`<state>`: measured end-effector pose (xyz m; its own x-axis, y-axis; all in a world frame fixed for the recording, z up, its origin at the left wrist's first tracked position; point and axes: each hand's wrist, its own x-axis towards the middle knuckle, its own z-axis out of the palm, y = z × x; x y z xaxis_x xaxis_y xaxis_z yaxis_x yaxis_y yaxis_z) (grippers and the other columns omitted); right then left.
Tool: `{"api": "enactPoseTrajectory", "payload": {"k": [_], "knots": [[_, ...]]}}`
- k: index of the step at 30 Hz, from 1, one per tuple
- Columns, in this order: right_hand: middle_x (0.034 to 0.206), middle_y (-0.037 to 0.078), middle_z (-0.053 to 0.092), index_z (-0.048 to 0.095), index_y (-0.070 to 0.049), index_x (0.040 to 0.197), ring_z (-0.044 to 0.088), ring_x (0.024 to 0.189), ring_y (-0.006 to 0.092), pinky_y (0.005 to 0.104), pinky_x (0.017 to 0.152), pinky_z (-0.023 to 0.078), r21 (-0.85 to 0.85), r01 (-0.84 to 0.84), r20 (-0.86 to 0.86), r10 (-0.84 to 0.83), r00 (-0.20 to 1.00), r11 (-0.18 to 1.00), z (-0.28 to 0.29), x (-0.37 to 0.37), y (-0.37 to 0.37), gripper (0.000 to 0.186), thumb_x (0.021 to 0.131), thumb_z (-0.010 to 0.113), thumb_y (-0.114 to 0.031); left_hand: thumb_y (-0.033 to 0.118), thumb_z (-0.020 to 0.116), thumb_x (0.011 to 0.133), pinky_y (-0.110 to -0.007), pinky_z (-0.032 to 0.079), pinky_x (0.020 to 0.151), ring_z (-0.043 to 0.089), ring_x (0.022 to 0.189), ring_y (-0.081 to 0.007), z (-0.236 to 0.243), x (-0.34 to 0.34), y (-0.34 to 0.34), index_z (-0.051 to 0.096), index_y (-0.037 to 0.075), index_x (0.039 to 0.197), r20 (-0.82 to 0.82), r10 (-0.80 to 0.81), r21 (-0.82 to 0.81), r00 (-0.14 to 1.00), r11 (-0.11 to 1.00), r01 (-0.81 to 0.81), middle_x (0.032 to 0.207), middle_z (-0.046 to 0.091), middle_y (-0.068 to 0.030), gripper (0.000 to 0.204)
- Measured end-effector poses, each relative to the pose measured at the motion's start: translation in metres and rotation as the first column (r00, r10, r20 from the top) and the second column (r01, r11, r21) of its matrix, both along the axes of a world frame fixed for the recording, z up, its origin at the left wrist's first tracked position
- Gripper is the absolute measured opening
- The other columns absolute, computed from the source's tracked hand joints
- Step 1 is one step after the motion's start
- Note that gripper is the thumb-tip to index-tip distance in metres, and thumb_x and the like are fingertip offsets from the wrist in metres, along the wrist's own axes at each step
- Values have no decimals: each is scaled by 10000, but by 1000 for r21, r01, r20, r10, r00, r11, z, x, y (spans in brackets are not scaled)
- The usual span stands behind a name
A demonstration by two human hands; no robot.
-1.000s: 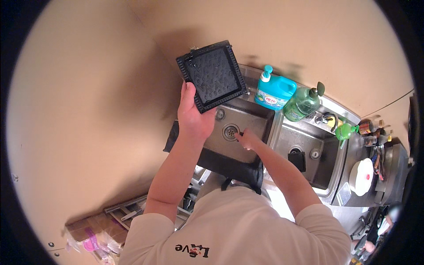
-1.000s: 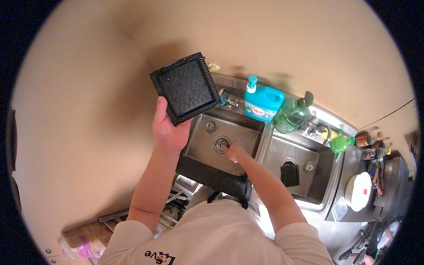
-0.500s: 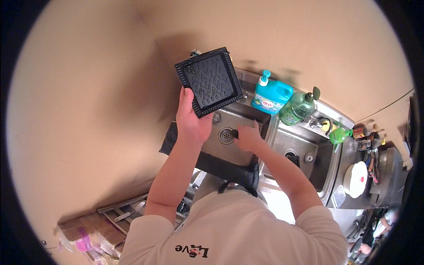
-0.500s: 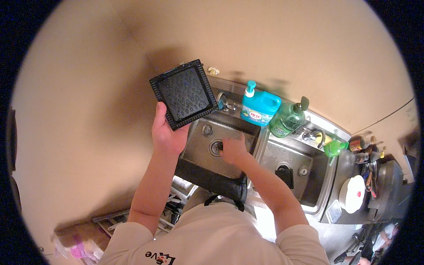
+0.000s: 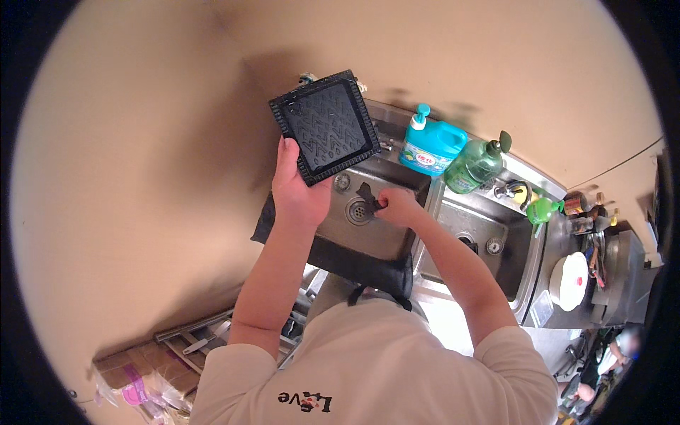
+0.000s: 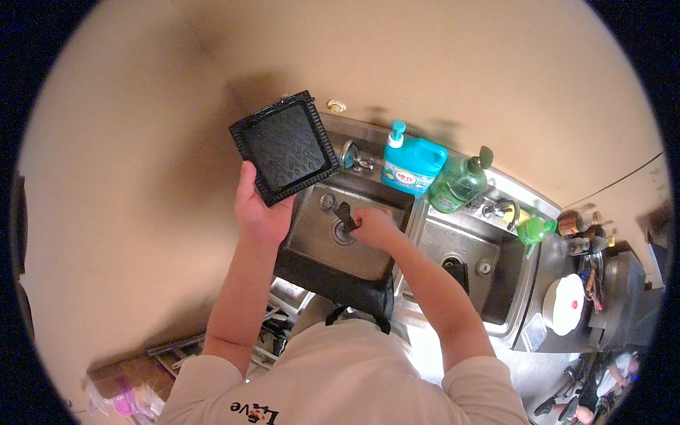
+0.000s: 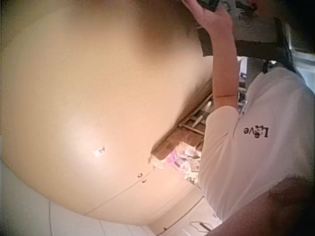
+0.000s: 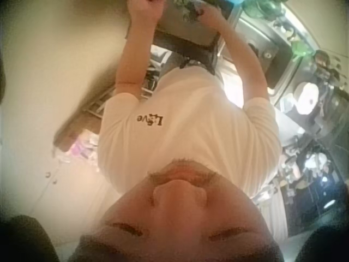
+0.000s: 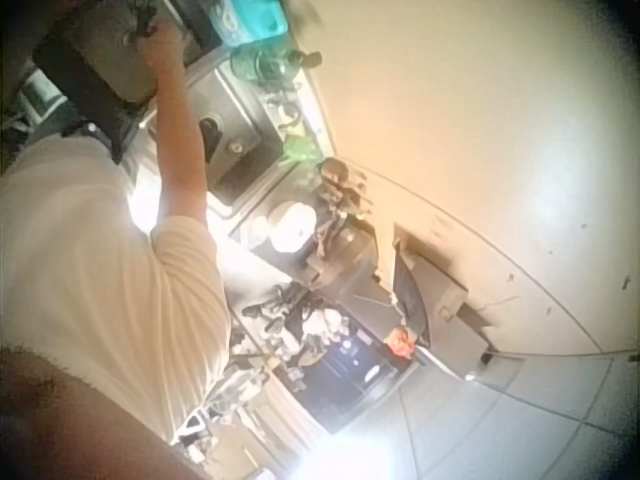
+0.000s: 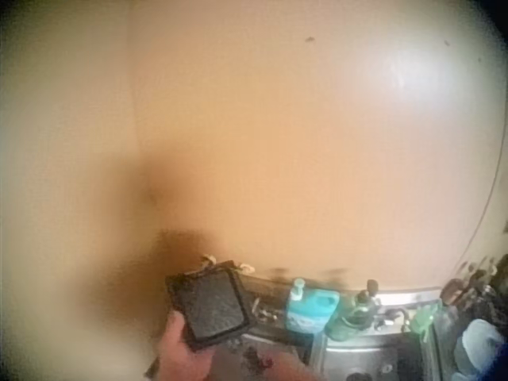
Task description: The person washes a black textured tray at a double-basin stainless steel sink. They rinse the tray under running water, apply liquid soap, scrub with a cloth, and rinse again. The person repeats this process for a second similar tray, then inspects both trays before placing them back in the sink.
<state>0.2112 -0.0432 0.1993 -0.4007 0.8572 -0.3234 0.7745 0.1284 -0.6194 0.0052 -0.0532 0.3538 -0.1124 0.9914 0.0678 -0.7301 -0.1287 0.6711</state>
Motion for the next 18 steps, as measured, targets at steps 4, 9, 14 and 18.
{"api": "enactPoseTrajectory", "payload": {"k": [4, 9, 14, 18], "knots": [[649, 47, 519, 557, -84, 718, 520, 683, 183, 330, 635, 389, -205, -8, -239, -42, 970, 979, -10, 7, 8, 315, 764, 729, -343, 328, 461, 971, -464, 393, 1025, 518, 1179, -291, 0, 0, 0, 489, 37, 1270, 195, -36, -60, 980, 997, 49, 1266, 559, -115, 418], [666, -17, 502, 603, -113, 751, 454, 639, 120, 281, 581, 352, -685, 200, -440, -617, 653, 700, -19, 6, 5, 212, 838, 654, -299, 329, 467, 967, -471, 394, 1022, 519, 1175, -292, -9, -5, -4, 492, 41, 1267, 188, 4, -121, 982, 992, 19, 1266, 559, -112, 417], [666, 20, 546, 576, -73, 666, 496, 627, 135, 319, 583, 395, -448, 253, -447, -460, 767, 857, -48, 16, 5, 296, 866, 603, -290, 333, 480, 959, -493, 369, 1036, 504, 1192, -299, -25, -10, -6, 493, 58, 1274, 174, 38, -185, 984, 983, -5, 1277, 552, -108, 419], [673, 44, 566, 561, -17, 676, 540, 620, 131, 342, 584, 444, -263, 207, -339, -292, 895, 942, -26, 9, -1, 297, 853, 621, -249, 329, 485, 956, -502, 354, 1043, 496, 1199, -304, -35, -15, -10, 494, 64, 1277, 166, 42, -189, 985, 982, -10, 1284, 547, -107, 416]]}}
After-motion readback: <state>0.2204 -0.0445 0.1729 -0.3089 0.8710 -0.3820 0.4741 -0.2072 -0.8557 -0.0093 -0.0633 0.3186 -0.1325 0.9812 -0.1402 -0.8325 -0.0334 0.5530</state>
